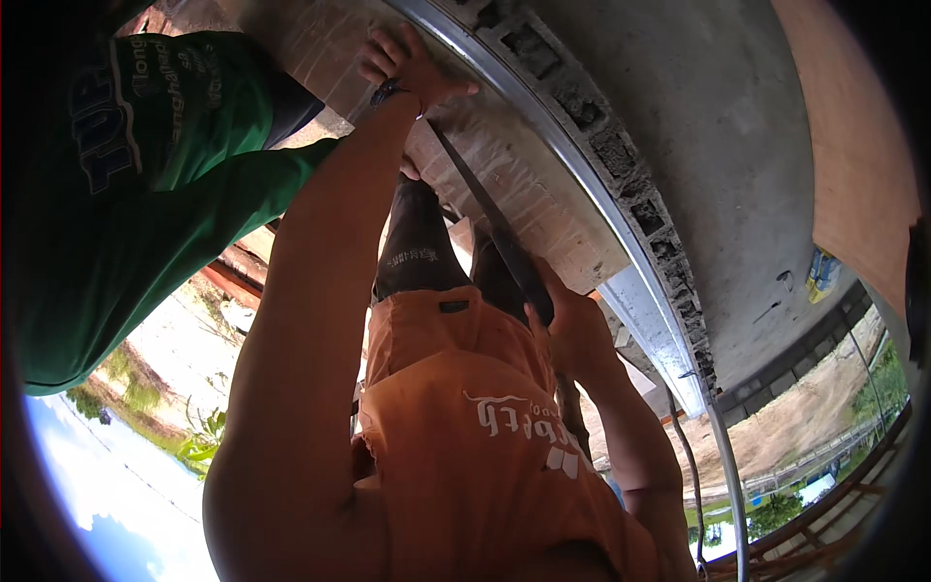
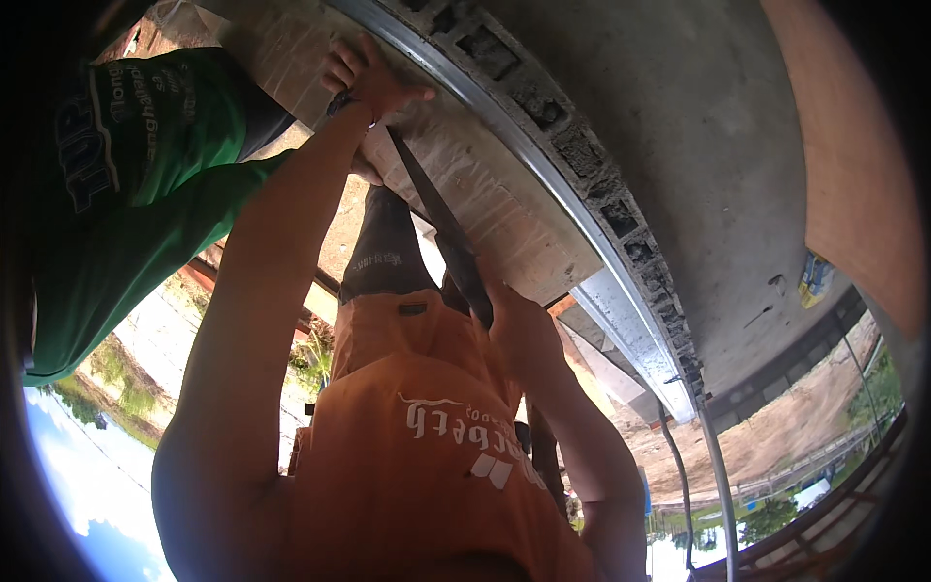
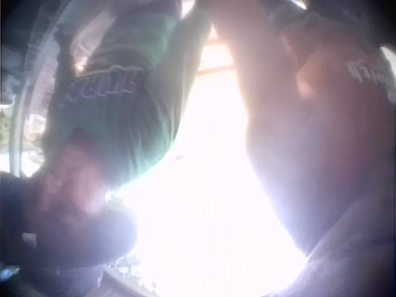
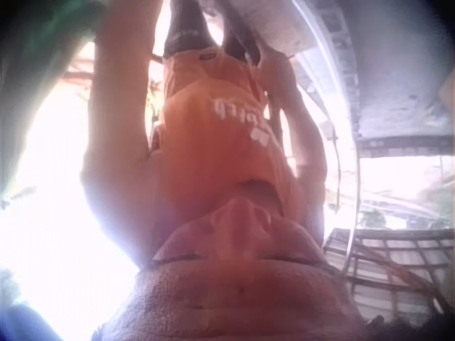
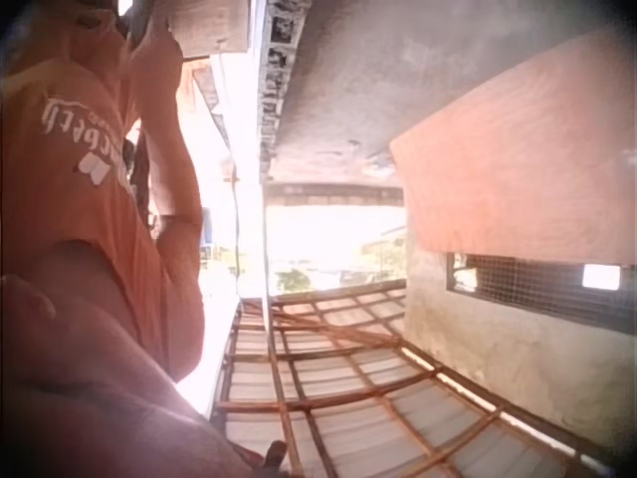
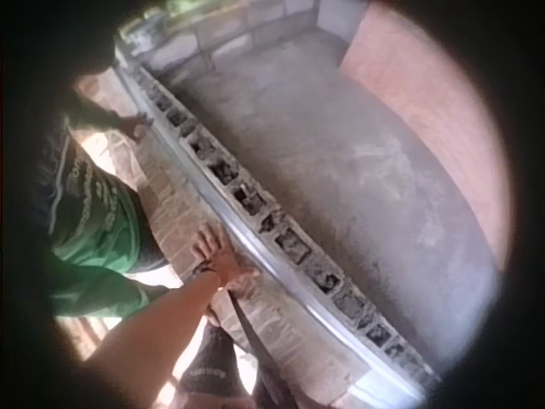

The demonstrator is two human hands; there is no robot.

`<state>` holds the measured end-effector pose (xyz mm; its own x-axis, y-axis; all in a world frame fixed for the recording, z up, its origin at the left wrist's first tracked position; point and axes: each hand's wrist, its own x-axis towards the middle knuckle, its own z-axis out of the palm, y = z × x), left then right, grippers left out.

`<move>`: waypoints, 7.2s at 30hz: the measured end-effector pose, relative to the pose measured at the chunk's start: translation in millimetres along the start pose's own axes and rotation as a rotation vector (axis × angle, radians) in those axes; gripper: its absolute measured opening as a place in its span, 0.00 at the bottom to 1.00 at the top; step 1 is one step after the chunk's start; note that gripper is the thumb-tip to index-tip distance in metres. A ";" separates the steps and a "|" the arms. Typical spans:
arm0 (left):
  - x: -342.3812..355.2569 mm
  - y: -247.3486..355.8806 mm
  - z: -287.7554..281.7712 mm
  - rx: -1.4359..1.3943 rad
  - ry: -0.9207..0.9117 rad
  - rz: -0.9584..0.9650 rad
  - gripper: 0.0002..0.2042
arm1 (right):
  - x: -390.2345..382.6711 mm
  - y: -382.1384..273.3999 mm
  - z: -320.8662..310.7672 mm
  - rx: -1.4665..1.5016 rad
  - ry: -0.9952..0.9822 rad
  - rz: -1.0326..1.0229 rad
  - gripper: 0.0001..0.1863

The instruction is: The recorder is using a manual saw to cut a thin board or piece of plywood while an assistant holds it.

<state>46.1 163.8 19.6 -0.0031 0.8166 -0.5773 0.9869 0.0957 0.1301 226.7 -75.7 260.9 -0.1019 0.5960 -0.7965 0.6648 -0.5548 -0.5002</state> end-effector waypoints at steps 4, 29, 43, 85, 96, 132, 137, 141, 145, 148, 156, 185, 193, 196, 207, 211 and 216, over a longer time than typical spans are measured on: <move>-7.7 -10.2 -3.6 0.009 -0.006 -0.020 0.74 | -73.5 24.1 -22.8 0.080 0.024 -0.058 0.34; -2.6 -0.1 6.7 0.039 -0.014 0.093 0.76 | 117.1 0.7 40.6 -0.082 0.110 -0.041 0.27; 1.6 7.7 2.4 0.047 -0.026 0.085 0.79 | 135.2 12.2 46.2 -0.143 0.167 -0.051 0.30; -16.2 -24.5 -1.6 0.014 -0.075 0.026 0.77 | 29.6 0.6 54.5 0.086 0.154 -0.115 0.26; -17.9 -16.8 -1.0 0.000 0.012 0.021 0.73 | 38.6 27.6 81.6 0.009 0.106 -0.022 0.32; -25.1 -19.9 6.7 -0.010 0.008 0.002 0.74 | -13.6 24.1 47.9 -0.008 0.097 -0.026 0.30; -12.8 -3.1 7.5 -0.004 -0.020 0.031 0.75 | 117.1 8.2 71.8 -0.016 0.161 -0.016 0.26; -19.2 -18.3 8.9 -0.005 -0.022 -0.015 0.76 | 6.7 19.8 60.8 -0.043 0.115 0.008 0.30; -19.8 -24.1 10.5 -0.027 0.004 -0.002 0.75 | -58.5 13.0 32.4 0.000 -0.015 0.103 0.35; -10.8 -17.4 15.2 -0.038 0.030 0.062 0.76 | 26.7 18.3 47.9 0.039 0.011 0.101 0.30; -16.0 -17.5 17.1 -0.050 0.018 0.035 0.77 | 29.1 14.3 61.5 -0.008 0.105 0.017 0.31; -27.0 -19.2 0.9 -0.024 0.000 0.022 0.74 | 99.8 14.6 80.8 -0.042 0.130 -0.099 0.29; -25.0 -9.5 -0.2 -0.037 -0.081 0.016 0.74 | 93.9 -4.6 57.1 -0.004 0.065 0.015 0.28; -22.2 -8.3 2.8 -0.018 -0.043 0.016 0.74 | 96.0 -34.0 51.7 -0.070 -0.006 0.077 0.28; -20.4 -5.2 -2.2 0.006 -0.127 -0.021 0.75 | 70.9 -5.7 52.3 0.034 0.091 -0.043 0.31; -9.3 -14.6 6.3 -0.030 0.047 0.056 0.74 | 93.9 -20.4 41.2 -0.028 0.037 -0.006 0.31; -8.6 -9.2 0.5 -0.009 -0.026 0.027 0.74 | 139.0 -96.4 12.5 -0.017 -0.170 -0.087 0.33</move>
<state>37.1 155.6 22.9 0.0281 0.8038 -0.5942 0.9850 0.0791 0.1536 139.2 53.4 194.1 -0.2819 0.5343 -0.7969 0.6602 -0.4947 -0.5652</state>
